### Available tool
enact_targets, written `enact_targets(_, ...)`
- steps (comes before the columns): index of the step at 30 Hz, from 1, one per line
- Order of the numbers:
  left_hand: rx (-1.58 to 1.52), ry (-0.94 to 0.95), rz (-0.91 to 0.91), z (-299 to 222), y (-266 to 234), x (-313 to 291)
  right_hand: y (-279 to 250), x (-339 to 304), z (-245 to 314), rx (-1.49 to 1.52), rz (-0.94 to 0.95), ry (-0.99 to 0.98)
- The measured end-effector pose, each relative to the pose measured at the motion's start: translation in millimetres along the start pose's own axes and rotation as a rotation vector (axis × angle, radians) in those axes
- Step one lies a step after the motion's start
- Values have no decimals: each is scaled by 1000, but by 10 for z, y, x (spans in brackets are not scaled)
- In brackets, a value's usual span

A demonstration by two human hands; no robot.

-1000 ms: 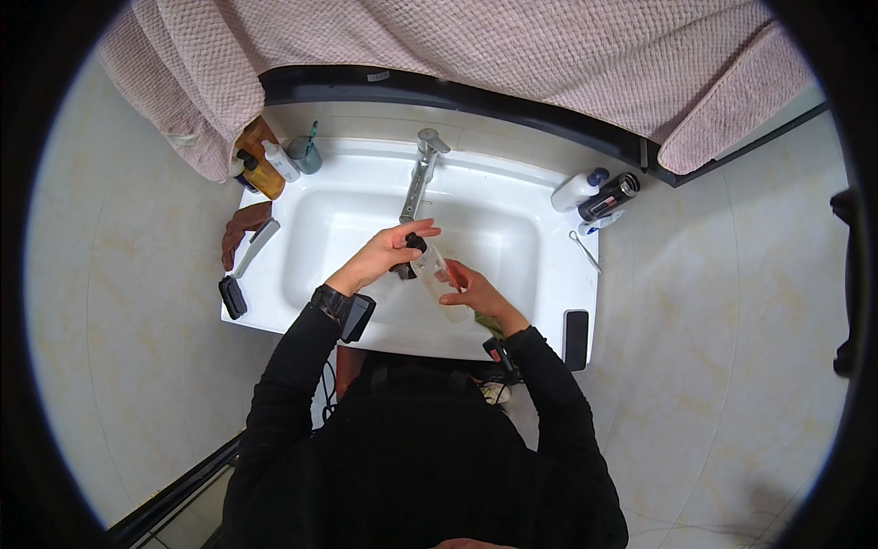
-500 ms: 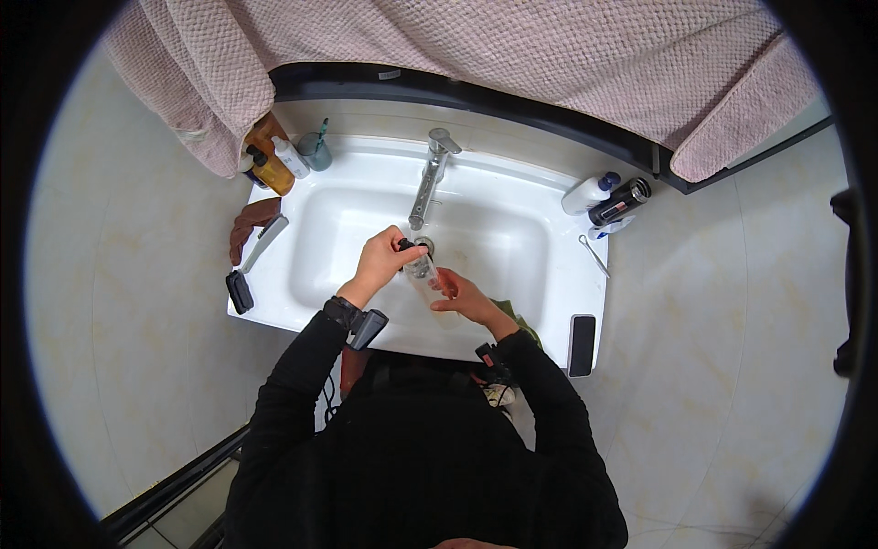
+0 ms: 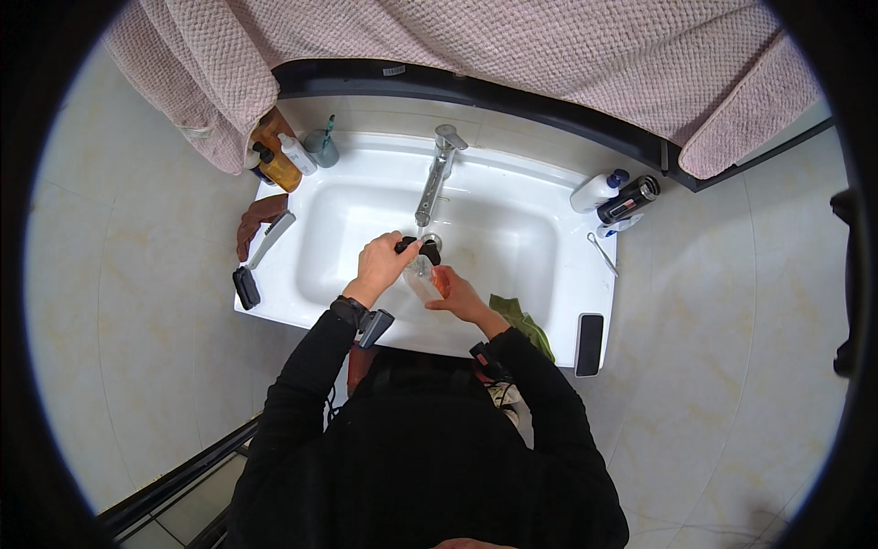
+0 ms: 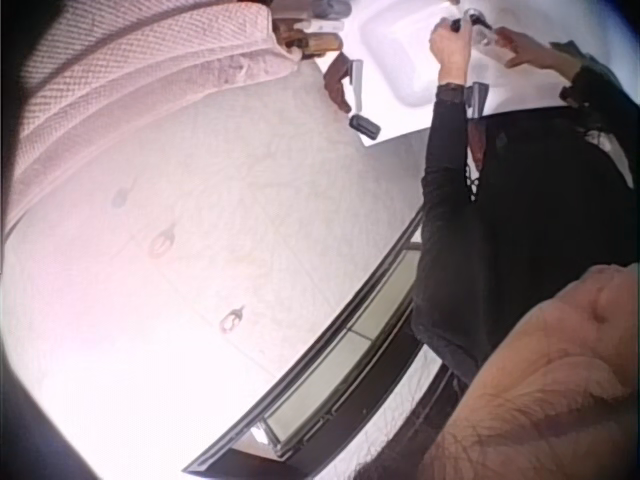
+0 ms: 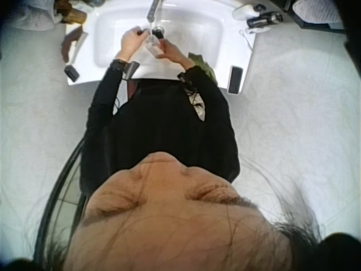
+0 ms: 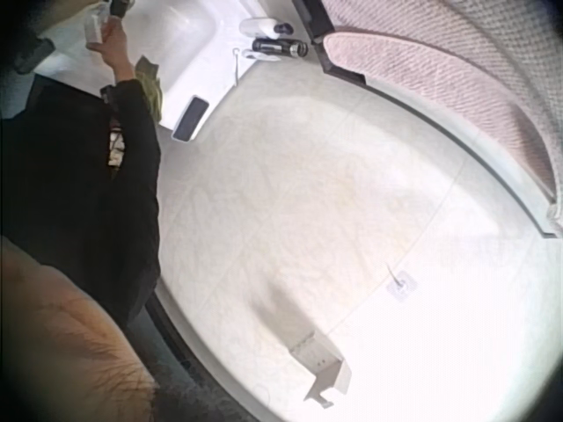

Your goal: The person moves a scale, mops the bathroom floor, then cleans a pair of black shoes at the sink using a cloth and liquid soap. They wipe each shoe thoroughly, rinse the cloth, and place the shoes back near the entrance.

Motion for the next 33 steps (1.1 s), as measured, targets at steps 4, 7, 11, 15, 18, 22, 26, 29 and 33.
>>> enact_targets(4, -472, 311, 308, -17, -40, 13, 5, -8, -31, 8, -47, 0)
enact_targets(7, -326, -134, 539, 173, 47, 105, -2, -23, -41, 5, -25, 41)
enact_targets(11, 44, -100, 202, 152, 52, 134, -11, -23, 0, -53, -19, 0)
enact_targets(15, -157, 174, 186, 38, 21, 63, -12, -30, 22, -33, -66, -27)
enact_targets(18, -267, -47, 508, 97, 57, 52, -7, -27, 27, -64, -70, -21)
enact_targets(22, 139, -127, 209, 75, 2, 89, -8, 15, 42, -97, -93, -41)
enact_targets(26, 182, -157, 132, 89, 40, 78, 10, 50, 21, -128, -85, -77)
enact_targets(29, -7, -109, 35, 167, -42, 112, 12, 34, -80, -158, -99, -61)
enact_targets(33, -149, -168, -180, 303, -202, 157, -33, 37, -302, -184, -167, 4)
Point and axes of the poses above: each hand's wrist, its own x-axis towards the middle knuckle, its own y-axis out of the palm, z = x × y, the point moved 4 cm from there along x, towards the middle knuckle, and after that the axes turned 13 degrees about -y, right-handed, at the moved point
